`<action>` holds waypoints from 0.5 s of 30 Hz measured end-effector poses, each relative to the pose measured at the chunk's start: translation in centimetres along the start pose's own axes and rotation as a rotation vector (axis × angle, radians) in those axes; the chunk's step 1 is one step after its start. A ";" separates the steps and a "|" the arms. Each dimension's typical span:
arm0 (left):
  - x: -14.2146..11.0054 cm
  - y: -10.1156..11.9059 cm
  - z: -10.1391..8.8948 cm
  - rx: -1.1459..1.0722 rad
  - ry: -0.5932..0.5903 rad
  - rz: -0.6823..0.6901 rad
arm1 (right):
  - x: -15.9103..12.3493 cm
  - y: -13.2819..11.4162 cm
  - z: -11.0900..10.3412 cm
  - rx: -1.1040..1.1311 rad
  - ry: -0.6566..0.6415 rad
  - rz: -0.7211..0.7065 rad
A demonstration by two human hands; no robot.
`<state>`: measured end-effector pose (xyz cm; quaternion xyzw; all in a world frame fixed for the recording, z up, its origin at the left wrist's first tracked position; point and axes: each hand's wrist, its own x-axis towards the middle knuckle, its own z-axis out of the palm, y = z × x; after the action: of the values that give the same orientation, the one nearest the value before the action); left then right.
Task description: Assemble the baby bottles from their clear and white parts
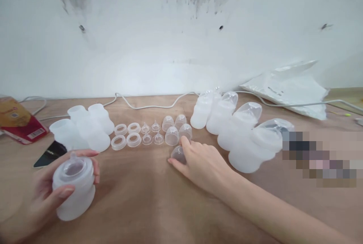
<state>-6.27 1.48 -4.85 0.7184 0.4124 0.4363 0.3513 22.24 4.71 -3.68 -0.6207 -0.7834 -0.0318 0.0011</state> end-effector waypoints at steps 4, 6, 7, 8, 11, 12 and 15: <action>-0.2 -0.2 0.0 -0.083 -0.010 0.012 | 0.4 -0.1 0.7 0.008 0.015 0.006; -0.2 -0.4 -0.1 -0.095 -0.013 0.027 | 0.5 0.1 0.6 0.034 0.024 -0.002; -0.2 -0.5 -0.2 -0.101 -0.015 0.038 | 0.5 0.1 0.6 0.047 0.032 -0.005; -0.1 -0.6 -0.3 -0.101 -0.020 0.050 | 0.5 0.1 0.6 0.058 0.042 -0.008; 0.0 -0.3 -0.5 -0.040 -0.082 0.065 | 0.6 0.1 0.6 0.074 0.069 -0.011; 0.1 -0.2 -0.6 -0.011 -0.111 0.057 | 0.6 0.2 0.5 0.079 0.075 -0.012; 0.2 0.0 -0.8 0.054 -0.192 0.002 | 0.7 0.5 -0.2 0.100 0.103 -0.001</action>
<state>-6.94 1.75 -4.54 0.7665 0.3879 0.3546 0.3690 22.56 5.45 -3.43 -0.6171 -0.7832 -0.0244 0.0724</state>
